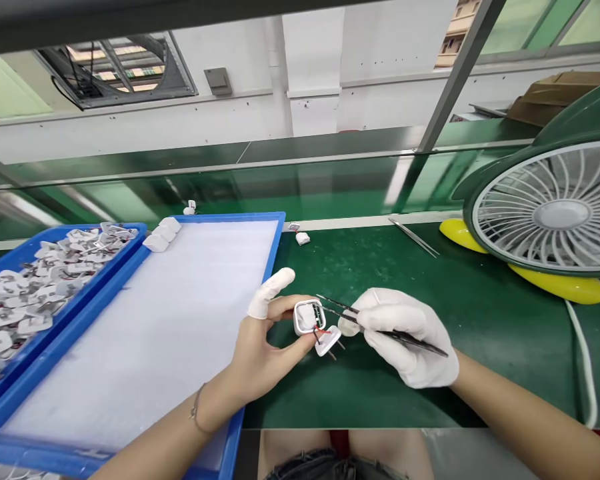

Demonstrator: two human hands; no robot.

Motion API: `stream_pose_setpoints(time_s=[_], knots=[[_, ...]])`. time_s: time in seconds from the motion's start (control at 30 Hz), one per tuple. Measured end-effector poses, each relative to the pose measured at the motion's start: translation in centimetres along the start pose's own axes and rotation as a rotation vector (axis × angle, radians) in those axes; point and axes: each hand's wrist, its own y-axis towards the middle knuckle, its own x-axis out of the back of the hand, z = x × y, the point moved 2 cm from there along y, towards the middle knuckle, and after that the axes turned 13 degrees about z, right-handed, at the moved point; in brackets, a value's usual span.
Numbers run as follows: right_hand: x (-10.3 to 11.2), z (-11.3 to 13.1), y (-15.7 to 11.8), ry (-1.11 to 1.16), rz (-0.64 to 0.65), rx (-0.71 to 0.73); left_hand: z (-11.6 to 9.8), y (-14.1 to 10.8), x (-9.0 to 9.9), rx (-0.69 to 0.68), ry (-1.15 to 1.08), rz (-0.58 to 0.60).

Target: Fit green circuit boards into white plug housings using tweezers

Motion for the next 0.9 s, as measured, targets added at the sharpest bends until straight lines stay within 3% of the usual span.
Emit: stream_pose_setpoints(time_s=[0.5,0.9], knots=[[-0.16,-0.20,0.12,0.055,0.022,0.009,-0.01,-0.36,-0.06,0.005,-0.044,0.058],[-0.06,0.24,0.09,0.048,0.060,-0.003,0.78,-0.77,0.03,-0.051,0.114,0.137]])
